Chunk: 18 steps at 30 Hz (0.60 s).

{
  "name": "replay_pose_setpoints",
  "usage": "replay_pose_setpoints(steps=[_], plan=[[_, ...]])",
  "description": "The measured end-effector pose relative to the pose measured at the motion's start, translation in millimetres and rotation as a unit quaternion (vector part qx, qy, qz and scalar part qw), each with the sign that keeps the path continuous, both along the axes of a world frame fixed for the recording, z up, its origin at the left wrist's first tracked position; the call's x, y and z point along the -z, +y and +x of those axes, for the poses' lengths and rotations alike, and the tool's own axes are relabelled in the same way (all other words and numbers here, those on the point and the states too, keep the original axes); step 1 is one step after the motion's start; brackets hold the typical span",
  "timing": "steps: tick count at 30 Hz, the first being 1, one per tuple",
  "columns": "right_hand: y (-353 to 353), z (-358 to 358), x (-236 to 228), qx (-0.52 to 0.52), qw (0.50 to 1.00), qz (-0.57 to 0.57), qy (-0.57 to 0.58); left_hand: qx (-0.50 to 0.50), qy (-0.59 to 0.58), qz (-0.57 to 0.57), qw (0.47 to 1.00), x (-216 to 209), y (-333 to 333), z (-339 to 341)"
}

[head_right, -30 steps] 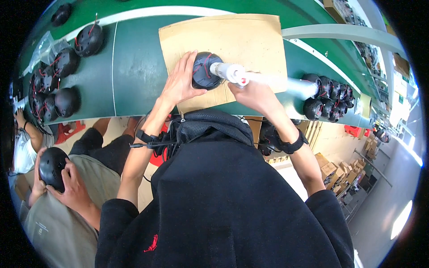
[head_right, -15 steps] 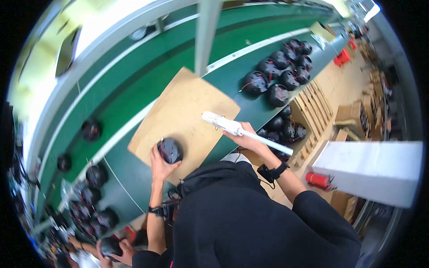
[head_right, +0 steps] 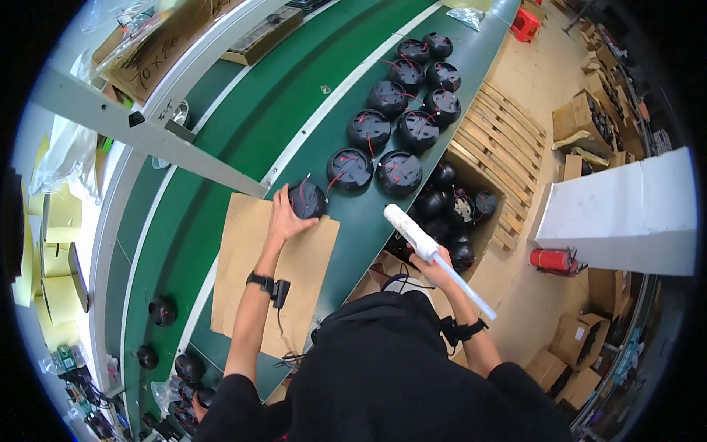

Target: Applying hot glue to internal components and assembling black plastic housing units on a production line.

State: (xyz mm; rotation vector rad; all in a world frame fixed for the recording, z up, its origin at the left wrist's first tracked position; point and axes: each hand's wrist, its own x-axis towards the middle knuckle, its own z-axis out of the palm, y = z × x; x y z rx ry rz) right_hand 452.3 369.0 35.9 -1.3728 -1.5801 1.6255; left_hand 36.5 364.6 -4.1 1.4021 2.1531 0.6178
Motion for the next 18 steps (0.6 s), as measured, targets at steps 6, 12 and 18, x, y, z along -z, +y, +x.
replay_pose_setpoints(steps=[6,12,18], plan=[[6,30,3,-0.016,0.993,-0.114,0.039,-0.040,0.015,0.180,0.983,47,37,-2],[43,-2,1,-0.165,0.979,-0.100,0.071,-0.262,0.126,0.005,0.957,59,-109,-37],[52,-78,-17,-0.240,0.964,-0.105,0.055,-0.474,-0.025,-0.159,0.865,52,-307,-41]])
